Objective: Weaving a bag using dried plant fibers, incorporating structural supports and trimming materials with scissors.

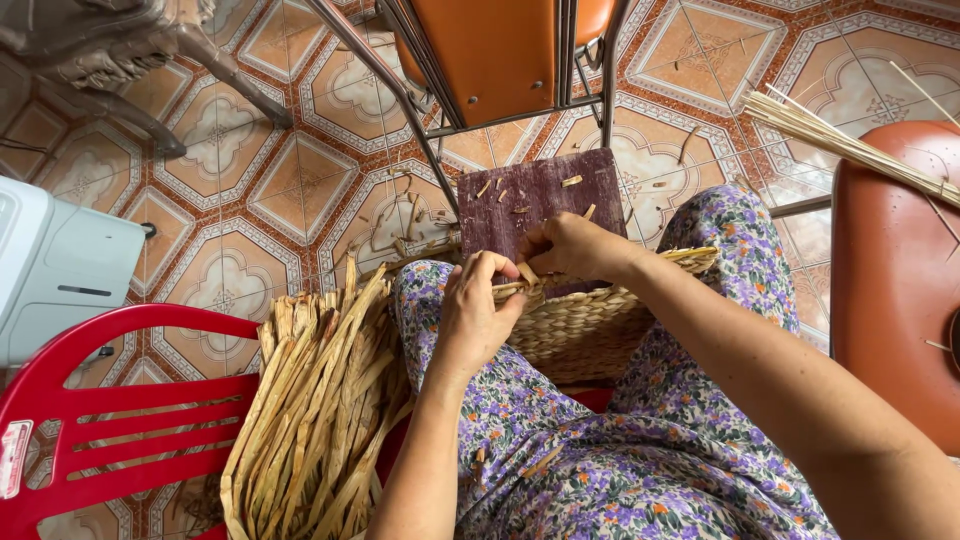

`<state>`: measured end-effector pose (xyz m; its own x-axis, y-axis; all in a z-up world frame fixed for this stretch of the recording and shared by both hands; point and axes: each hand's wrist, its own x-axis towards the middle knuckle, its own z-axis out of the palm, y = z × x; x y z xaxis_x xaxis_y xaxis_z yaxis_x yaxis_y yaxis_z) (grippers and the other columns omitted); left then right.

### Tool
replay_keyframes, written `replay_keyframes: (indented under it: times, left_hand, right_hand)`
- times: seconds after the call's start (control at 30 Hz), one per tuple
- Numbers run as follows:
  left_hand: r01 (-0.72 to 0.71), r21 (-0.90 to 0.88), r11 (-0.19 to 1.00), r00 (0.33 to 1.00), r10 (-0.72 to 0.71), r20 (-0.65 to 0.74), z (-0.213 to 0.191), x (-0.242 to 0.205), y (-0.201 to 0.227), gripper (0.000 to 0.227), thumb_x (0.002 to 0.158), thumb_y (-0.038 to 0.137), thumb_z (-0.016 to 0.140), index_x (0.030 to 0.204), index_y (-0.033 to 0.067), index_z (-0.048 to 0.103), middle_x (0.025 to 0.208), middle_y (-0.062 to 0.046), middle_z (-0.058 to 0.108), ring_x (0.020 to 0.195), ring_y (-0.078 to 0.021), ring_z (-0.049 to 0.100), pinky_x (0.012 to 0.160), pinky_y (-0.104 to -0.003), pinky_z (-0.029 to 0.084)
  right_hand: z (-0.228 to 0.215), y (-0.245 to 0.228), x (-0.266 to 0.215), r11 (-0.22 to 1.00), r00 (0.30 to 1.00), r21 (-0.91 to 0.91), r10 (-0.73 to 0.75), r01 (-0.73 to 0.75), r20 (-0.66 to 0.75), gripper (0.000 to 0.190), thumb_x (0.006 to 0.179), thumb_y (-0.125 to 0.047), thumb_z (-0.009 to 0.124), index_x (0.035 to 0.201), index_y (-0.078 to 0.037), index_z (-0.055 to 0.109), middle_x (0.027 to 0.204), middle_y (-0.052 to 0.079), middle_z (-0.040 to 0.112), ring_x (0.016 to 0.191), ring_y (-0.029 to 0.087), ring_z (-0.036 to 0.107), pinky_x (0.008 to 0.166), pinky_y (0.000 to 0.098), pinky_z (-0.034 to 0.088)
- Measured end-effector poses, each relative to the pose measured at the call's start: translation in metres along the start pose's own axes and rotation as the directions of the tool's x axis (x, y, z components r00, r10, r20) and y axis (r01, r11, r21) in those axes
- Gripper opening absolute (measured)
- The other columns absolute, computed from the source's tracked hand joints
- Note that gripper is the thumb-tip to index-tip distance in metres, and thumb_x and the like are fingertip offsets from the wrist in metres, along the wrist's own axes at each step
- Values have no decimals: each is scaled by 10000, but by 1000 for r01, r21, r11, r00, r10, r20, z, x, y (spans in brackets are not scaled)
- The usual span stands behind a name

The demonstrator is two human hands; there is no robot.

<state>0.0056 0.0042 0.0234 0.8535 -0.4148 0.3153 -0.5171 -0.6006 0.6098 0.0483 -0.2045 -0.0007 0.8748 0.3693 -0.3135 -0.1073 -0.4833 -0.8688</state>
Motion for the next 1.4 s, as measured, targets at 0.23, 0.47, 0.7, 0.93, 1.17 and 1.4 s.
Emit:
replay_keyframes:
  times: [0.23,0.47,0.7,0.93,1.17,1.4]
  left_hand:
    - [189,-67,980,978,-181,107,4,5,2,266,864,302,799,917,86,652,926,-66,684,886,-249,674,787,-415,522]
    - [451,27,892,857,-441,266,11,19,0,272,923,410,681,942,146,745,1003,3,752,673,-228,705,621,-401,556]
    - [480,60,875,832,-475,285,8,22,1,272,927,429,665,950,193,798,865,-51,787,741,-236,735,682,-384,552]
    - [467,60,882,846,-465,261,9,17,-10,271,938,419,655,948,176,774,849,-52,782,756,-254,738,692,-399,553]
    - [353,-122,928,908,-308,284,2,8,-10,204,985,329,618,978,159,730,965,-9,770,856,-190,753,753,-371,576]
    - [189,-33,981,921,-166,353,-18,5,9,268,745,124,826,963,93,674,945,-45,676,860,-238,707,781,-393,553]
  right_hand:
    - [1,13,-9,972,993,-205,-118,113,-13,201,908,-185,699,1055,-75,779,875,74,767,783,177,681,732,350,552]
    - [43,-9,-89,765,716,-628,-518,143,-469,211,860,-191,756,1050,-120,699,900,73,579,899,266,580,832,424,467]
    - [79,-13,-76,672,574,-732,-644,110,-505,353,809,-263,802,1097,-122,653,959,73,550,923,282,541,875,457,414]
    - [46,8,-88,661,555,-636,-726,399,-406,163,877,-168,735,1028,-150,675,1074,-5,650,952,209,594,876,387,430]
    - [17,10,-114,640,647,-555,-729,531,-222,214,876,-78,689,1084,-129,683,1092,-10,699,1009,191,654,916,388,455]
    - [25,2,-115,588,605,-617,-766,523,-217,201,857,-98,724,1048,-133,670,1144,-11,711,1047,191,667,925,379,465]
